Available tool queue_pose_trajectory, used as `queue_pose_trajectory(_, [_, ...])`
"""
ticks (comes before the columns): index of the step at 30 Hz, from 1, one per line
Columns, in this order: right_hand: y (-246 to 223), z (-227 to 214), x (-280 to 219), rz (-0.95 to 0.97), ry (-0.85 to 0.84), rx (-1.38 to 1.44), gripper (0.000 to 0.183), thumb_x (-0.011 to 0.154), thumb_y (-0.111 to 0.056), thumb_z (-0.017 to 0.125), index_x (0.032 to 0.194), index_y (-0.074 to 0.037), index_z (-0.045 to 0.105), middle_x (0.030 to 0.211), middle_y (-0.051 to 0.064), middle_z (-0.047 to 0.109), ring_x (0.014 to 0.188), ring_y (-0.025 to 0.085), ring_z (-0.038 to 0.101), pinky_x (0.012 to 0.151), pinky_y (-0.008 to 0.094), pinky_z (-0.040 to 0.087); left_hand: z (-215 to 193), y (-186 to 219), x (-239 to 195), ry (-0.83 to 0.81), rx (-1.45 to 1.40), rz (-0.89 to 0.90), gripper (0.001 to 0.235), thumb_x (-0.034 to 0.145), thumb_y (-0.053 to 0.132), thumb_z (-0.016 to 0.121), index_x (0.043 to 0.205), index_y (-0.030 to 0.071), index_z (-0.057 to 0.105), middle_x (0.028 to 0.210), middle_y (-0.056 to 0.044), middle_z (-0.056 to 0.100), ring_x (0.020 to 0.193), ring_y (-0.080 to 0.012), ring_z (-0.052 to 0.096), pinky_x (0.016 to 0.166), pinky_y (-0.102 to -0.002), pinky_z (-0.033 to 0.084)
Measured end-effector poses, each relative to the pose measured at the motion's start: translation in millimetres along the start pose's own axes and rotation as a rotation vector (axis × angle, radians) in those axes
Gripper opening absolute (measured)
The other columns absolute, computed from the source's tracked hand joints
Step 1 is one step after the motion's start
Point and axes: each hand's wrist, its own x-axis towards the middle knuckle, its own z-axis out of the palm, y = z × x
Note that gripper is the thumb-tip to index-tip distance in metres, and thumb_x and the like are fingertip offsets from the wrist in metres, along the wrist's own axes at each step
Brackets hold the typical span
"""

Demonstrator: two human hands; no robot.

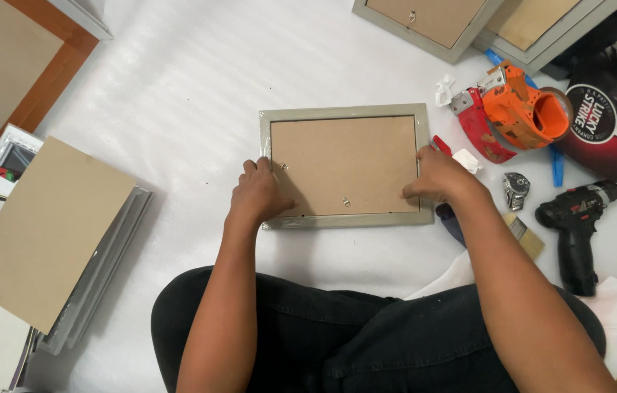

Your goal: Cleaning a glass pane and assembling a picture frame with a photo.

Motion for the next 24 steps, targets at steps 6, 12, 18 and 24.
queue_pose_trajectory(6, [-38.1, 12.5, -28.7, -0.078, 0.046, -0.242, 0.13, 0.054, -0.044, 0.098, 0.16, -0.01, 0.032, 0.167, 0.022, 0.022, 0.152, 0.046, 0.025, 0.114, 0.067, 0.036, 1.0, 22.2, -25.8, 0.024, 0.254, 0.066, 0.124, 0.061, 0.025, 0.098, 0.16, 0.003, 0.026, 0.158, -0.028, 0.024, 0.145, -0.0502, 0.03, 0.109, -0.065, 0.042])
queue_pose_trajectory(12, [-37.2, 22.8, -23.3, -0.105, 0.073, -0.303, 0.121, 0.062, -0.039, 0.095, 0.16, -0.005, 0.032, 0.169, 0.022, 0.023, 0.154, 0.043, 0.025, 0.112, 0.071, 0.034, 29.6, 6.6, -0.8, 0.074, 0.328, 0.11, 0.117, 0.065, 0.028, 0.096, 0.159, 0.005, 0.031, 0.16, -0.024, 0.029, 0.148, -0.0441, 0.029, 0.11, -0.061, 0.042])
queue_pose_trajectory(18, [-33.1, 29.4, -12.9, -0.088, 0.081, -0.313, 0.122, 0.062, -0.039, 0.094, 0.161, -0.006, 0.031, 0.169, 0.021, 0.024, 0.153, 0.044, 0.027, 0.111, 0.077, 0.025, 27.3, 11.2, -7.5, 0.116, 0.362, 0.135, 0.122, 0.061, 0.031, 0.098, 0.16, 0.007, 0.03, 0.157, -0.022, 0.038, 0.145, -0.0444, 0.035, 0.106, -0.062, 0.045])
queue_pose_trajectory(24, [-38.0, 27.5, -19.5, -0.082, 0.085, -0.312, 0.122, 0.062, -0.037, 0.095, 0.161, -0.005, 0.031, 0.169, 0.022, 0.025, 0.153, 0.045, 0.027, 0.11, 0.081, 0.017, 31.8, 10.5, -4.0, 0.129, 0.384, 0.151, 0.123, 0.061, 0.032, 0.098, 0.16, 0.007, 0.03, 0.157, -0.026, 0.039, 0.144, -0.0486, 0.037, 0.104, -0.063, 0.047])
